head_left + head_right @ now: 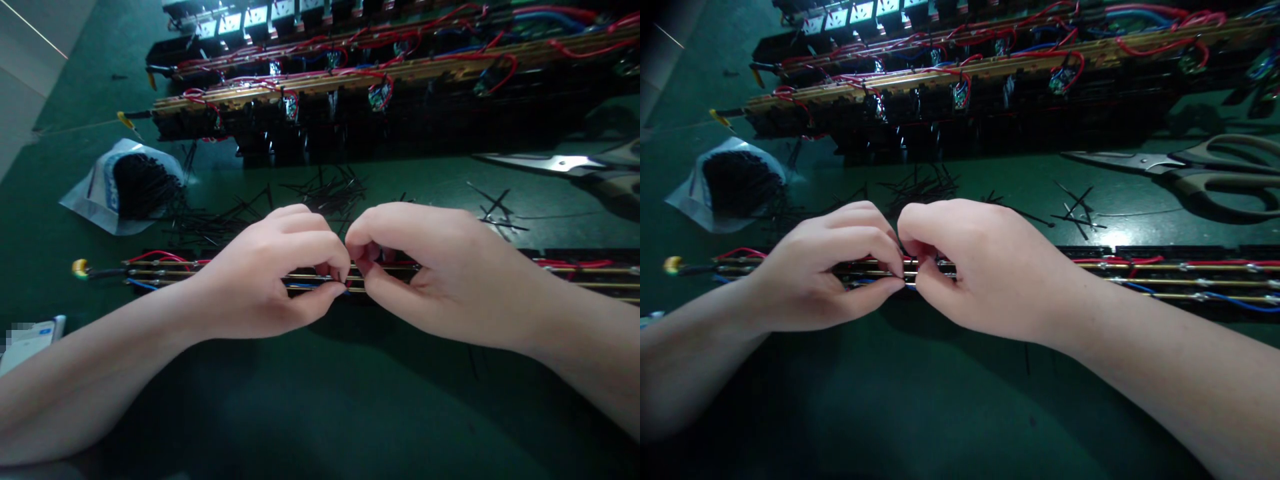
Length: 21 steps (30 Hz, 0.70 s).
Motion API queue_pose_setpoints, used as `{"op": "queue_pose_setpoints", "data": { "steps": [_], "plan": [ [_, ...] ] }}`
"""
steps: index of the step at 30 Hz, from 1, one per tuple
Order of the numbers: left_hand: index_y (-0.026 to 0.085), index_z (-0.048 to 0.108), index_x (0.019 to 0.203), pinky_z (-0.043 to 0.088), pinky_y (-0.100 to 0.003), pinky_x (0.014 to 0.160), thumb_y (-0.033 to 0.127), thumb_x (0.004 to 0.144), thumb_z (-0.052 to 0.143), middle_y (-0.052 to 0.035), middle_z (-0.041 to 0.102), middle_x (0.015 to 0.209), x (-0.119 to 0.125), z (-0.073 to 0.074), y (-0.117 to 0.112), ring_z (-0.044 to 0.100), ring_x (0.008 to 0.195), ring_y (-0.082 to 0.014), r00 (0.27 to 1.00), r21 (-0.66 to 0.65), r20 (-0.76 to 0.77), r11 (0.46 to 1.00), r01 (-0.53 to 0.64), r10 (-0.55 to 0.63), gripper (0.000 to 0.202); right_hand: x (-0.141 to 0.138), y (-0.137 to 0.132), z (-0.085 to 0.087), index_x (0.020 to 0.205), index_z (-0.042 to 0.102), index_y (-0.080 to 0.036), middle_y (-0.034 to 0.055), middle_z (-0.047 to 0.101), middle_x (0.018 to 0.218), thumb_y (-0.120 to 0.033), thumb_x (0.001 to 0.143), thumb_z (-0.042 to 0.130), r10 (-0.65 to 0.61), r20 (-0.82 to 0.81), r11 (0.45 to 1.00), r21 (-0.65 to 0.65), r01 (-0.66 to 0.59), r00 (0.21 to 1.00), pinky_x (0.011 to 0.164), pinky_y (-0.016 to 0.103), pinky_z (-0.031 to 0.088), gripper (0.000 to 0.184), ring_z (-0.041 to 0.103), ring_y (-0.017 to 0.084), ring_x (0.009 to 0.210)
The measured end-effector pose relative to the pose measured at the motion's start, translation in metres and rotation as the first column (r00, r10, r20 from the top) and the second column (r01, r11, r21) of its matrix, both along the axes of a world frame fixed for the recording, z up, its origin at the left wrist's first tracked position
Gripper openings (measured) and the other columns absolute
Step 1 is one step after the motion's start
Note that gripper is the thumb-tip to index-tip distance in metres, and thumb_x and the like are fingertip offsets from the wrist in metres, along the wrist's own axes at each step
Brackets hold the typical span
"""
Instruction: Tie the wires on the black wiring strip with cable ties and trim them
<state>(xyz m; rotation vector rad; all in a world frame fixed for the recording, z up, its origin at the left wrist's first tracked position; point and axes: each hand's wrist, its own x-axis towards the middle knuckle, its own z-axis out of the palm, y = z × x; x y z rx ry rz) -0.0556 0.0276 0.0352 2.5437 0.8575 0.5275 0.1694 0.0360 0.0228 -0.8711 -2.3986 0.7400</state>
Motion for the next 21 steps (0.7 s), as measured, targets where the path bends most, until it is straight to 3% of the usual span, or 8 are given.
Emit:
{"op": "queue_pose_setpoints", "data": {
  "steps": [1,3,5,10,21],
  "plan": [
    [0.019,0.069,0.086,0.047,-0.032,0.074,0.014,0.093,0.064,-0.0004,0.071,0.084,0.0,0.001,-0.003,0.061,0.079,-0.0148,1.0,0.135,-0.01,0.991,0.014,-0.013,0.01,0.0,-0.001,0.0,0.084,0.06,-0.02,-0.0007,0.064,0.077,-0.013,0.086,0.052,0.015,0.002,1.0,0.005,-0.015,1.0,0.059,0.029,0.035,0.011,0.053,0.014,0.067],
    [0.019,0.067,0.082,0.042,-0.037,0.07,0.015,0.094,0.064,-0.0005,0.07,0.077,0.0,0.003,-0.01,0.057,0.071,-0.0161,0.998,0.39,-0.055,0.919,0.061,-0.043,0.014,0.0,-0.002,0.0,0.086,0.061,-0.02,0.0014,0.065,0.083,-0.016,0.086,0.054,0.053,0.02,0.998,0.016,-0.053,0.998,0.06,0.03,0.035,0.009,0.056,0.016,0.074],
    [0.02,0.066,0.076,0.038,-0.039,0.066,0.017,0.095,0.067,0.0,0.068,0.071,0.0,0.006,-0.016,0.054,0.067,-0.0169,0.992,0.528,-0.098,0.841,0.117,-0.077,0.019,0.0,-0.002,-0.001,0.088,0.064,-0.019,0.0038,0.066,0.089,-0.02,0.087,0.057,0.089,0.053,0.995,0.031,-0.09,0.995,0.061,0.031,0.035,0.007,0.058,0.018,0.08],
    [0.021,0.066,0.07,0.038,-0.039,0.061,0.023,0.098,0.066,0.0005,0.068,0.07,0.001,0.011,-0.024,0.052,0.064,-0.0162,0.969,0.544,-0.195,0.805,0.236,-0.152,0.029,-0.001,-0.003,-0.004,0.09,0.068,-0.018,0.0059,0.068,0.097,-0.025,0.087,0.064,0.119,0.097,0.989,0.08,-0.127,0.988,0.063,0.031,0.039,0.009,0.061,0.02,0.084],
    [0.02,0.074,0.08,0.045,-0.038,0.062,0.027,0.1,0.062,-0.0004,0.065,0.071,-0.001,0.009,-0.034,0.049,0.068,-0.0168,0.95,0.574,-0.216,0.759,0.309,-0.224,0.024,0.0,-0.004,-0.005,0.09,0.067,-0.018,0.007,0.068,0.097,-0.027,0.089,0.065,0.115,0.121,0.979,0.156,-0.133,0.986,0.064,0.031,0.043,0.01,0.062,0.02,0.084]
  ]
}}
